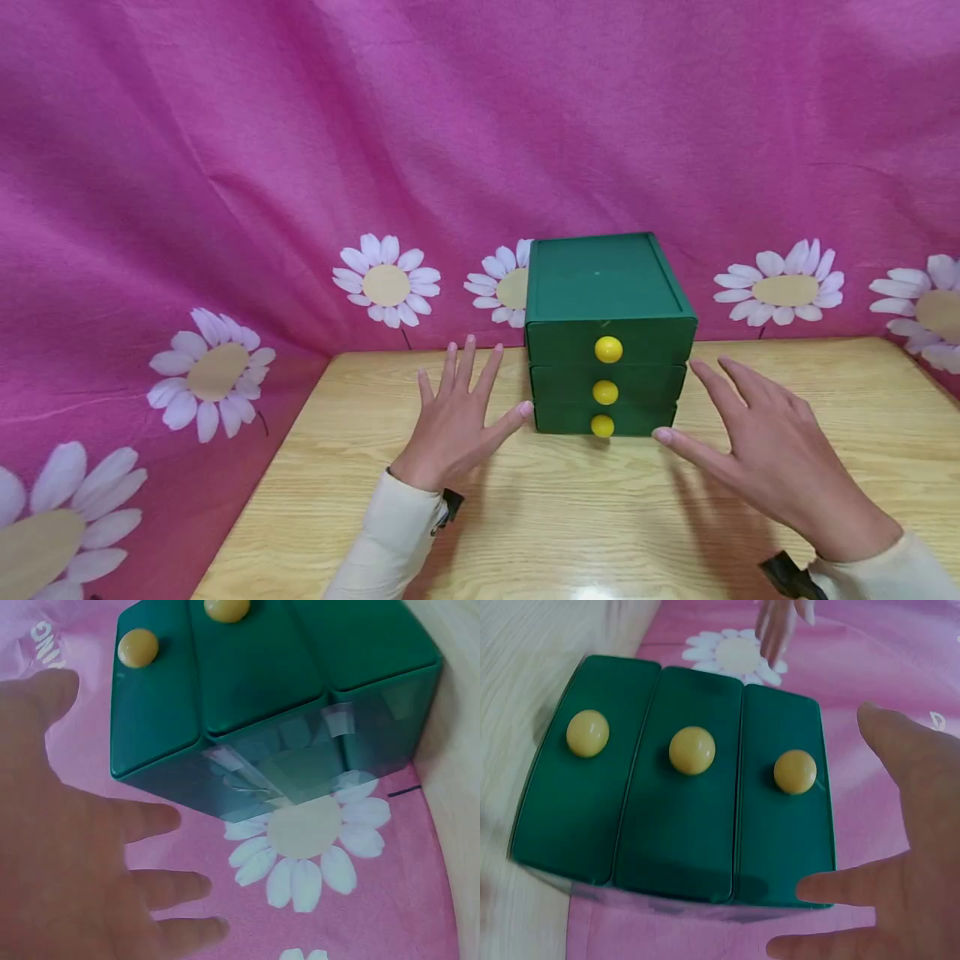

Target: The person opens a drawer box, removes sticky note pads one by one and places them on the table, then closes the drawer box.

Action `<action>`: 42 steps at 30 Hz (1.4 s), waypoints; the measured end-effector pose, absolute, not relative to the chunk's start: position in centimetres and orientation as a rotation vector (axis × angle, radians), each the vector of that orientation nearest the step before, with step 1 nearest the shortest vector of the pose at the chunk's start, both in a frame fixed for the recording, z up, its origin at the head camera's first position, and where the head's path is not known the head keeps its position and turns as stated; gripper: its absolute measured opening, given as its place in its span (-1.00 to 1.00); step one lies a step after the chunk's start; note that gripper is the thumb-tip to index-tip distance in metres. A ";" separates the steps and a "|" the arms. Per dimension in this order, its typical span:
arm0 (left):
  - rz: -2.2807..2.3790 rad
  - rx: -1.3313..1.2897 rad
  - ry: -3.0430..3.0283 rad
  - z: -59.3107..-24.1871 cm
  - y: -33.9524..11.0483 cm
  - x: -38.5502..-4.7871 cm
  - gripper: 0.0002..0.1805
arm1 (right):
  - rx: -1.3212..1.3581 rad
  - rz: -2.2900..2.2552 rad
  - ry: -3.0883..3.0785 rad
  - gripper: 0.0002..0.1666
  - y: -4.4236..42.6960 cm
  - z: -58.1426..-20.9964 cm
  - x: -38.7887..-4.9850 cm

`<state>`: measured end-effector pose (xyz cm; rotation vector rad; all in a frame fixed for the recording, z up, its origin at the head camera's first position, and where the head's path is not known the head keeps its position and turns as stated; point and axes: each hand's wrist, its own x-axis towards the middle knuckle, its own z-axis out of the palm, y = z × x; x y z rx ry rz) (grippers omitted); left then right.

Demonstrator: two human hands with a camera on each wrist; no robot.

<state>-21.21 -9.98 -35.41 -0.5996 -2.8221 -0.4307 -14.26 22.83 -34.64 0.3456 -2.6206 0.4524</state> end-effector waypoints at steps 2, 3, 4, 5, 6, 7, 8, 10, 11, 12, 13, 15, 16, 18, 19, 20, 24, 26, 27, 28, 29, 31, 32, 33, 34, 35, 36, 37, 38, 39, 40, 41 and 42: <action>-0.482 -0.627 -2.793 -35.0 -9.9 -21.7 -0.11 | 0.364 0.478 -2.586 0.07 22.4 -34.4 -14.4; -0.509 -0.644 -2.779 -34.7 -9.8 -22.0 -0.12 | 0.376 0.492 -2.569 0.05 22.1 -34.3 -14.5; -0.551 -0.666 -2.761 -34.5 -9.8 -22.2 -0.14 | 0.386 0.506 -2.559 0.04 21.9 -34.2 -14.6; -0.588 -0.689 -2.740 -34.3 -9.7 -22.6 -0.15 | 0.393 0.522 -2.552 0.03 21.7 -34.1 -14.6; -0.627 -0.711 -2.722 -34.2 -9.7 -22.9 -0.16 | 0.394 0.537 -2.553 0.02 21.5 -34.0 -14.8; -0.674 -0.733 -2.703 -34.0 -9.6 -23.2 -0.17 | 0.393 0.551 -2.556 0.01 21.3 -34.0 -14.9; -0.723 -0.753 -2.683 -33.9 -9.5 -23.5 -0.18 | 0.393 0.567 -2.558 -0.01 21.0 -33.9 -15.1; -0.815 -0.788 -2.640 -33.7 -9.3 -24.1 -0.21 | 0.391 0.594 -2.566 -0.03 20.7 -33.9 -15.4; -0.856 -0.800 -2.628 -33.6 -9.2 -24.3 -0.22 | 0.388 0.610 -2.567 -0.04 20.5 -33.9 -15.6; -0.898 -0.812 -2.617 -33.6 -9.1 -24.5 -0.23 | 0.381 0.629 -2.567 -0.06 20.3 -34.0 -15.8; -0.938 -0.823 -2.608 -33.6 -9.0 -24.7 -0.24 | 0.379 0.643 -2.560 -0.08 20.1 -34.0 -16.0; -1.007 -0.842 -2.597 -33.6 -8.9 -25.1 -0.26 | 0.385 0.668 -2.528 -0.12 19.8 -34.1 -16.4; -1.045 -0.854 -2.590 -33.7 -8.8 -25.2 -0.27 | 0.396 0.677 -2.507 -0.15 19.6 -34.1 -16.6; -1.107 -0.875 -2.578 -33.7 -8.8 -25.6 -0.29 | 0.421 0.691 -2.466 -0.19 19.2 -34.1 -17.1; -1.133 -0.887 -2.571 -33.8 -8.7 -25.8 -0.30 | 0.435 0.690 -2.449 -0.20 19.1 -34.1 -17.3; -1.162 -0.901 -2.563 -33.8 -8.7 -26.0 -0.31 | 0.451 0.693 -2.434 -0.22 18.9 -34.1 -17.6; -1.242 -0.966 -2.524 -33.7 -8.5 -26.9 -0.31 | 0.488 0.711 -2.414 -0.29 18.2 -34.0 -18.4; -1.270 -0.996 -2.501 -33.6 -8.3 -27.3 -0.31 | 0.501 0.719 -2.408 -0.33 17.9 -33.9 -18.7; -1.281 -1.011 -2.490 -33.6 -8.2 -27.6 -0.30 | 0.508 0.721 -2.405 -0.35 17.8 -33.8 -18.9; -1.293 -1.028 -2.478 -33.6 -8.0 -27.8 -0.30 | 0.514 0.723 -2.404 -0.36 17.6 -33.8 -19.0; -1.304 -1.040 -2.470 -33.6 -7.9 -28.1 -0.31 | 0.521 0.721 -2.401 -0.37 17.5 -33.7 -19.1; -1.334 -1.067 -2.445 -33.5 -7.6 -28.7 -0.30 | 0.537 0.707 -2.397 -0.38 17.3 -33.5 -19.4; -1.346 -1.076 -2.436 -33.5 -7.4 -29.0 -0.30 | 0.543 0.697 -2.396 -0.39 17.2 -33.5 -19.5; -1.362 -1.087 -2.423 -33.6 -7.3 -29.3 -0.30 | 0.549 0.687 -2.394 -0.40 17.1 -33.4 -19.6; -1.375 -1.095 -2.411 -33.6 -7.2 -29.6 -0.31 | 0.552 0.677 -2.391 -0.42 17.0 -33.3 -19.6; -1.390 -1.103 -2.400 -33.6 -7.1 -29.8 -0.32 | 0.555 0.667 -2.387 -0.43 16.9 -33.3 -19.7; -1.405 -1.110 -2.389 -33.6 -7.0 -30.0 -0.33 | 0.556 0.658 -2.385 -0.45 16.9 -33.2 -19.8; -1.418 -1.116 -2.378 -33.5 -7.0 -30.2 -0.35 | 0.554 0.650 -2.382 -0.47 16.8 -33.2 -19.8; -1.431 -1.119 -2.372 -33.4 -6.9 -30.3 -0.37 | 0.554 0.644 -2.379 -0.49 16.8 -33.2 -19.9; -1.450 -1.129 -2.362 -33.3 -6.8 -30.3 -0.39 | 0.554 0.638 -2.376 -0.51 16.8 -33.2 -19.9; -1.461 -1.136 -2.357 -33.1 -6.7 -30.2 -0.41 | 0.552 0.632 -2.373 -0.52 16.8 -33.2 -19.9; -1.472 -1.140 -2.356 -32.7 -6.6 -29.9 -0.43 | 0.551 0.626 -2.370 -0.52 16.8 -33.2 -20.0; -1.478 -1.141 -2.358 -32.4 -6.5 -29.7 -0.44 | 0.550 0.619 -2.367 -0.53 16.7 -33.2 -20.0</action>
